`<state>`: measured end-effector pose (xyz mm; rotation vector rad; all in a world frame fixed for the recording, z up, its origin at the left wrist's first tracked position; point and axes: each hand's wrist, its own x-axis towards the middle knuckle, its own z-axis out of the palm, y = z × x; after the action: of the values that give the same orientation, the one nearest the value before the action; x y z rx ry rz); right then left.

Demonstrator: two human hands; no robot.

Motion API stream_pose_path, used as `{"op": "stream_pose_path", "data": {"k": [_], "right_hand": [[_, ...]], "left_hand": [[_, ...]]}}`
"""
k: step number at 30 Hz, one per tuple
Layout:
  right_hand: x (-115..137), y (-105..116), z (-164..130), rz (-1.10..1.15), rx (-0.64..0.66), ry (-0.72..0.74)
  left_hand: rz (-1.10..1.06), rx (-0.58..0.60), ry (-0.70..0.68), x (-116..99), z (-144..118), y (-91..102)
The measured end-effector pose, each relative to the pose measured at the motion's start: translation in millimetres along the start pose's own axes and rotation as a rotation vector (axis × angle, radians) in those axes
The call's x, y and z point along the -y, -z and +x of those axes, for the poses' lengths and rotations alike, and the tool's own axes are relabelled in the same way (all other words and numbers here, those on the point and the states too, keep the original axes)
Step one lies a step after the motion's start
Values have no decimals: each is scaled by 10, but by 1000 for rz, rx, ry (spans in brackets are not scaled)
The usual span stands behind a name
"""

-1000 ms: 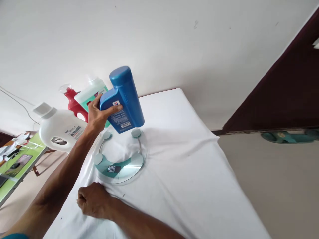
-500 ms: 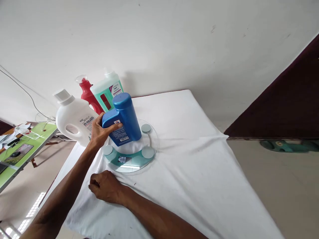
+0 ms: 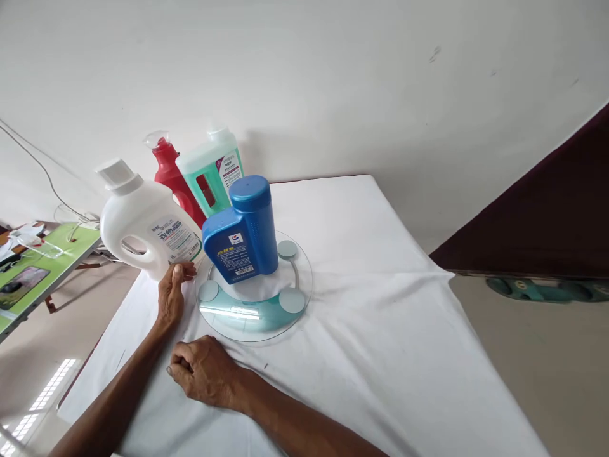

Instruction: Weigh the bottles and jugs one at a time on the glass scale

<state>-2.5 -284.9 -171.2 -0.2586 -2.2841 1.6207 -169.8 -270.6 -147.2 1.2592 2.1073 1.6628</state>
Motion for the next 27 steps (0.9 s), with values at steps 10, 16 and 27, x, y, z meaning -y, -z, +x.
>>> {"op": "stream_pose_path", "data": {"k": [10,16,27], "right_hand": [[-28,-11,-24,-14,-3,14],[-44,-21,-38,-6,-4,13],[-4,6,-28,-25,9,11]], "left_hand": [[80,98,20,142,11,-63],[79,88,29,139,-3,-57],[110,94,35,168,4,-43]]}}
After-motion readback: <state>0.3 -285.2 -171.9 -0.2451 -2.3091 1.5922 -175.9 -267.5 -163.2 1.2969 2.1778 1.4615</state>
